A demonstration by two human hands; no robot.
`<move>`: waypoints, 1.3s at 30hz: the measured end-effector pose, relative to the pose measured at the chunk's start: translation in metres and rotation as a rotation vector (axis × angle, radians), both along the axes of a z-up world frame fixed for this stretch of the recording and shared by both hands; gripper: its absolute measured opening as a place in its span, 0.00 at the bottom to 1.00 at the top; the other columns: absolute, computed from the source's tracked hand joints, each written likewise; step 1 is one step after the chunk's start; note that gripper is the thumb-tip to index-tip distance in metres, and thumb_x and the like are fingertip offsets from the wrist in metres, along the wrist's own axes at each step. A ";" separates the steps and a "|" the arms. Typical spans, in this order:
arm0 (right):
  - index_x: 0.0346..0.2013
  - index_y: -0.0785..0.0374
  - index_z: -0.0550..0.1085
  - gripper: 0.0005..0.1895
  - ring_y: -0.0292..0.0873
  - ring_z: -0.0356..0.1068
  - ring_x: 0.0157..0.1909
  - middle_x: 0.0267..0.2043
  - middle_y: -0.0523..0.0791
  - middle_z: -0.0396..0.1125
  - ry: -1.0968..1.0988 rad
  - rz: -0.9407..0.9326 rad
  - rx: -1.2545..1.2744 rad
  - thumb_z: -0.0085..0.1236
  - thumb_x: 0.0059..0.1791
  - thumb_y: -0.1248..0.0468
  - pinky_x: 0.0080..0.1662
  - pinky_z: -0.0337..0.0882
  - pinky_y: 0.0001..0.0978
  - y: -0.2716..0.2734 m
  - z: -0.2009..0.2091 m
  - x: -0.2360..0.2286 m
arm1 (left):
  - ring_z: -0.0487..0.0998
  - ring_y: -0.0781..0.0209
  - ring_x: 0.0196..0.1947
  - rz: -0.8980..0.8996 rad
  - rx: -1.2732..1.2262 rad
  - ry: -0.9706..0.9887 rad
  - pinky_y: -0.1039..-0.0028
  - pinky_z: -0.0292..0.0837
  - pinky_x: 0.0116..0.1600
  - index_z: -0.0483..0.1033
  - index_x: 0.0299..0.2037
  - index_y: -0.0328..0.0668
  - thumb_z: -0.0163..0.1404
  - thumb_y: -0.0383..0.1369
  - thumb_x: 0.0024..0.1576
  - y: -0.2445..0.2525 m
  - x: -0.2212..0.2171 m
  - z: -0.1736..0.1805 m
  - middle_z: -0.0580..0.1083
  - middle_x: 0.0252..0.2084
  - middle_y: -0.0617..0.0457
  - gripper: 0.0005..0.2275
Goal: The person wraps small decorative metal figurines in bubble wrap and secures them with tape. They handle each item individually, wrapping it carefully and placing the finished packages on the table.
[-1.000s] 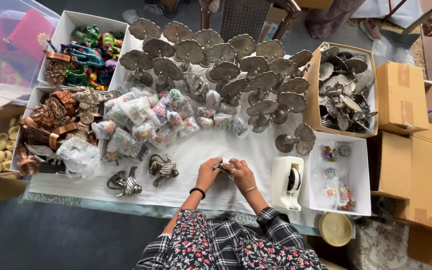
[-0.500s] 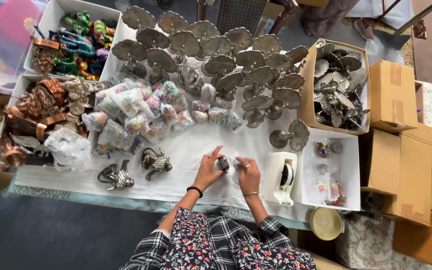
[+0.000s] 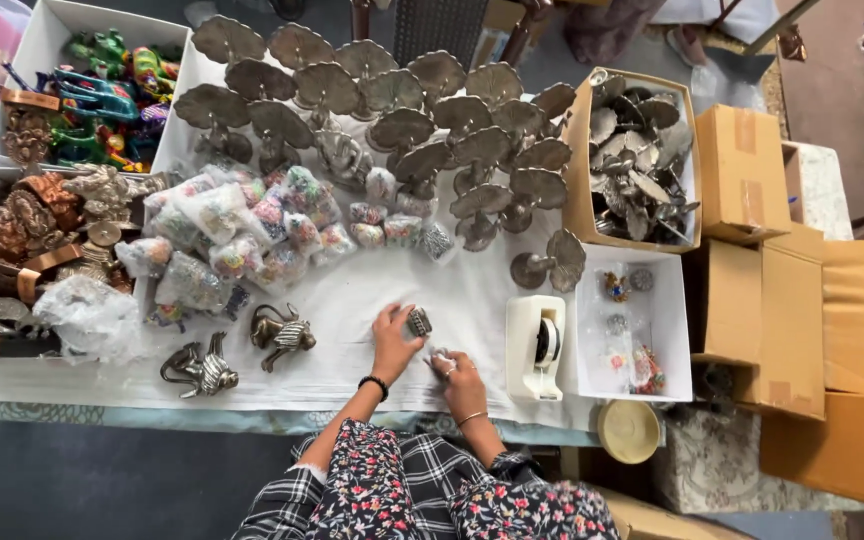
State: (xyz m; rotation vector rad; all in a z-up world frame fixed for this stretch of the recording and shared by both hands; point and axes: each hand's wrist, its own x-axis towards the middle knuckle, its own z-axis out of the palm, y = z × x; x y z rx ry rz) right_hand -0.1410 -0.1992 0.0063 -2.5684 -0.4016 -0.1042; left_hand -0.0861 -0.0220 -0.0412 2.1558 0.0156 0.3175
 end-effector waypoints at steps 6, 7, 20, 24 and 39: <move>0.45 0.56 0.82 0.20 0.47 0.76 0.41 0.40 0.47 0.74 0.093 -0.263 0.475 0.55 0.44 0.77 0.46 0.75 0.36 -0.011 0.008 0.015 | 0.70 0.46 0.65 -0.069 -0.151 0.128 0.62 0.71 0.65 0.75 0.60 0.57 0.55 0.24 0.49 0.004 -0.001 0.071 0.65 0.69 0.46 0.26; 0.45 0.55 0.82 0.18 0.47 0.76 0.39 0.39 0.47 0.73 0.131 -0.285 0.490 0.56 0.45 0.76 0.44 0.75 0.36 -0.011 0.007 0.016 | 0.67 0.40 0.62 -0.153 -0.075 0.113 0.59 0.68 0.62 0.75 0.57 0.51 0.62 0.25 0.41 0.008 -0.001 0.094 0.63 0.67 0.41 0.29; 0.49 0.56 0.80 0.19 0.48 0.75 0.40 0.45 0.49 0.72 -0.064 -0.095 0.371 0.54 0.47 0.75 0.42 0.74 0.39 0.004 0.082 0.041 | 0.80 0.50 0.43 -0.191 -0.287 0.204 0.66 0.76 0.48 0.72 0.46 0.39 0.69 0.31 0.43 0.010 -0.010 0.078 0.77 0.43 0.47 0.23; 0.47 0.52 0.81 0.20 0.51 0.73 0.42 0.49 0.48 0.72 -0.166 0.110 0.152 0.56 0.44 0.72 0.41 0.74 0.41 0.030 0.083 0.044 | 0.83 0.52 0.40 -0.129 -0.348 0.370 0.67 0.79 0.47 0.71 0.52 0.40 0.65 0.33 0.48 0.007 -0.013 0.038 0.77 0.43 0.48 0.23; 0.40 0.48 0.84 0.12 0.51 0.75 0.41 0.39 0.48 0.73 0.243 -0.203 0.059 0.60 0.46 0.67 0.46 0.73 0.42 -0.049 -0.009 0.026 | 0.76 0.46 0.42 -0.200 0.162 -0.045 0.61 0.74 0.49 0.76 0.32 0.42 0.68 0.49 0.42 0.005 -0.003 0.038 0.75 0.35 0.50 0.21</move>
